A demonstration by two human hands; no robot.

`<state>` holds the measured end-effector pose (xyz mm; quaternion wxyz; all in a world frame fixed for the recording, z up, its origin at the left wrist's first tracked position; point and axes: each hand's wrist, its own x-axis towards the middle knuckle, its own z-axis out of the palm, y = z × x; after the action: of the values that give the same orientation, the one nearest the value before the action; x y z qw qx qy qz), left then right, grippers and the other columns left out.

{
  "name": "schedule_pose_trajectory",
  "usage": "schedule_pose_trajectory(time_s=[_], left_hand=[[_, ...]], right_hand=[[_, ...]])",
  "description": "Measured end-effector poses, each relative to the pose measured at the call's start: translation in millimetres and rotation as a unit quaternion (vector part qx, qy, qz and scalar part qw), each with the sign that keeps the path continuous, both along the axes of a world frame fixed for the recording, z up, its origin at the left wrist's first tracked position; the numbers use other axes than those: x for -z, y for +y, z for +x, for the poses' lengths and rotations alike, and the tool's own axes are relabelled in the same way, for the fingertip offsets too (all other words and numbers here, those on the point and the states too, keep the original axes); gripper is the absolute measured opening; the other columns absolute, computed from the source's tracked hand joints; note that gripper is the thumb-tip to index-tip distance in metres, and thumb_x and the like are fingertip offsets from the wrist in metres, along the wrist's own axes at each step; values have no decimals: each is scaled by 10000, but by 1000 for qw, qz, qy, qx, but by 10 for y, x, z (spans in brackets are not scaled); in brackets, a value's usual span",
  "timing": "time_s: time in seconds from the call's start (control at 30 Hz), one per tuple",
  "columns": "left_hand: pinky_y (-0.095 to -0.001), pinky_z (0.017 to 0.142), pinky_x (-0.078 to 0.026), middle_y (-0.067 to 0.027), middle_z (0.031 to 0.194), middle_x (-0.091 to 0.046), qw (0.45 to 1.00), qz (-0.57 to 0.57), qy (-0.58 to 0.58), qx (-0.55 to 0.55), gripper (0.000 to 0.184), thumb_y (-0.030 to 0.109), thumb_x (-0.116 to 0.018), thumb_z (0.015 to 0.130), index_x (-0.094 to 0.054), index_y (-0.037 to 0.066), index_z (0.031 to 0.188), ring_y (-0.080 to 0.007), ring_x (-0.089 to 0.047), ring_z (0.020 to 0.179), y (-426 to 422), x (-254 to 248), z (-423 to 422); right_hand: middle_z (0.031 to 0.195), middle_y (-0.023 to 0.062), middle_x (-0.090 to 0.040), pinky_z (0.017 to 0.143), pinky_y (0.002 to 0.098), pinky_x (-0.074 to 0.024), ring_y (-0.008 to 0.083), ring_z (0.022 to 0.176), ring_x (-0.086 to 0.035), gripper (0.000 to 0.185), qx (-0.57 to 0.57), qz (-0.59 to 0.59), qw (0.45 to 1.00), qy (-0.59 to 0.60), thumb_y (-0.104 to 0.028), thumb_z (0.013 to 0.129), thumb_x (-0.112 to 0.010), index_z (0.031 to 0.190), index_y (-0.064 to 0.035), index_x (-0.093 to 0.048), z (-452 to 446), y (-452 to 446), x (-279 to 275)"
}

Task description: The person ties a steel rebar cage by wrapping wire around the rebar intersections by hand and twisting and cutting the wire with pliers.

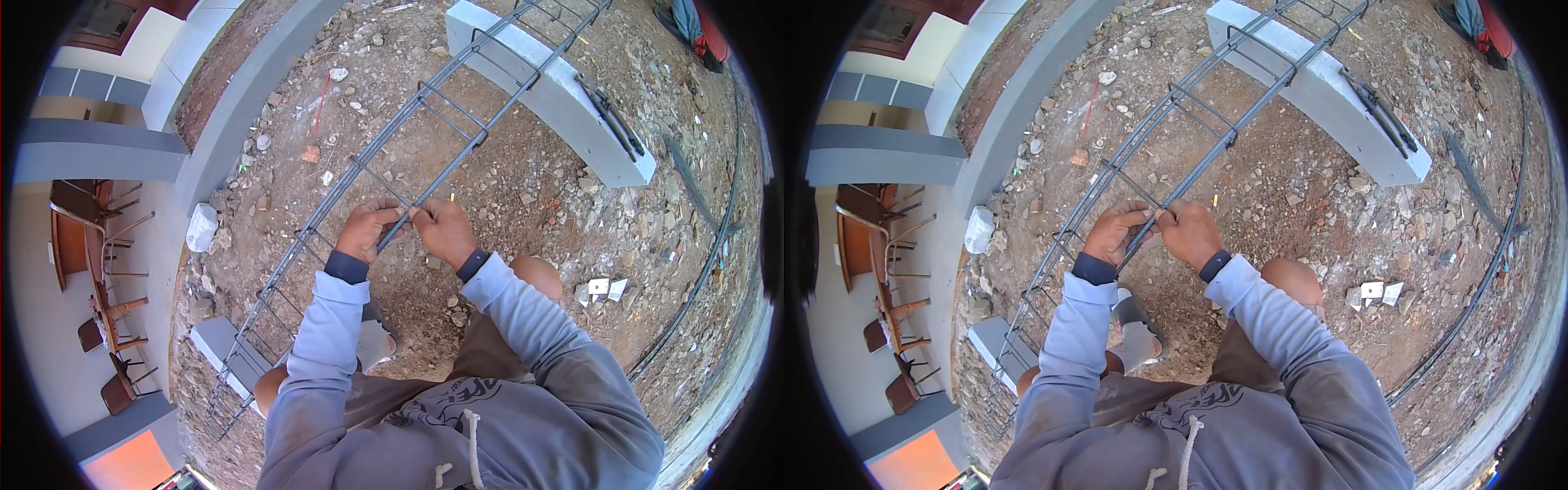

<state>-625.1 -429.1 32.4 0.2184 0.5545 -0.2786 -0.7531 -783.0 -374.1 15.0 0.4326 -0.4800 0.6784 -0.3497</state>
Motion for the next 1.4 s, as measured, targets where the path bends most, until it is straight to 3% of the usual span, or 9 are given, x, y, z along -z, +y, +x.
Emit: schedule_pose_trajectory(time_s=[0.3, 0.4, 0.6, 0.8, 0.9, 1.0, 1.1, 1.3, 1.4], left_hand=[[-279, 672, -514, -91, 865, -670, 987, -2, -107, 123, 238, 234, -581, 923, -633, 13, 995, -172, -651, 743, 30, -62, 20], [-269, 648, -500, -91, 831, -667, 987, 24, -93, 127, 260, 247, -584, 917, -651, 2, 973, -164, -644, 720, 26, -180, -52], [-292, 579, -474, -75, 773, -632, 990, 17, -32, 135, 196, 183, -578, 901, -644, -1, 920, -150, -591, 639, -108, 83, 28], [-277, 602, -464, -70, 765, -620, 987, 5, 25, 156, 133, 103, -580, 868, -630, -17, 895, -162, -581, 642, -210, 296, 70], [-267, 586, -450, -62, 730, -614, 991, 25, -3, 132, 109, 77, -596, 843, -636, -24, 855, -150, -567, 621, -220, 267, -3], [-265, 581, -448, -53, 687, -607, 960, -86, -120, 240, 85, 46, -600, 824, -644, -23, 800, -137, -551, 599, -330, 175, -60], [-269, 574, -445, -48, 649, -601, 963, -101, -123, 219, 91, 25, -598, 813, -645, -19, 748, -129, -540, 581, -346, 212, -53], [-280, 600, -474, -84, 789, -636, 999, -1, 18, 37, 76, 28, -603, 834, -634, -42, 840, -148, -595, 673, -172, 90, -148], [-286, 633, -501, -98, 845, -640, 993, -15, 63, 100, 82, 28, -597, 847, -623, -40, 884, -166, -622, 735, -170, 246, 33]], right_hand=[[650, 209, -611, 570, 504, -473, 411, 628, -611, 199, 6, -116, 991, 74, -217, 831, -602, 731, -47, -581, 31, 40, 48], [644, 205, -610, 563, 508, -471, 413, 616, -607, 203, 2, -143, 986, 84, -223, 836, -599, 735, -50, -572, 27, 47, 85], [665, 187, -603, 555, 496, -465, 399, 625, -607, 200, -6, -134, 985, 110, -221, 859, -598, 755, -51, -584, 17, 76, 68], [633, 194, -605, 536, 501, -470, 398, 588, -609, 231, -10, -142, 981, 131, -251, 875, -593, 756, -56, -562, 40, 72, 22], [618, 201, -607, 528, 498, -477, 394, 571, -612, 233, -16, -149, 976, 157, -249, 873, -595, 753, -55, -549, 42, 72, 21], [621, 202, -610, 527, 495, -478, 393, 571, -613, 220, -20, -145, 975, 168, -240, 872, -599, 763, -54, -549, 67, 77, -24], [620, 203, -610, 532, 497, -479, 395, 577, -614, 207, -21, -162, 973, 163, -237, 872, -598, 789, -51, -560, 42, 70, 11], [644, 211, -610, 558, 515, -471, 407, 610, -613, 222, -9, -135, 985, 108, -250, 865, -603, 778, -47, -588, 48, 51, 56], [660, 208, -612, 574, 505, -469, 405, 632, -616, 250, -1, -101, 992, 74, -263, 855, -614, 743, -39, -605, 38, 48, 80]])
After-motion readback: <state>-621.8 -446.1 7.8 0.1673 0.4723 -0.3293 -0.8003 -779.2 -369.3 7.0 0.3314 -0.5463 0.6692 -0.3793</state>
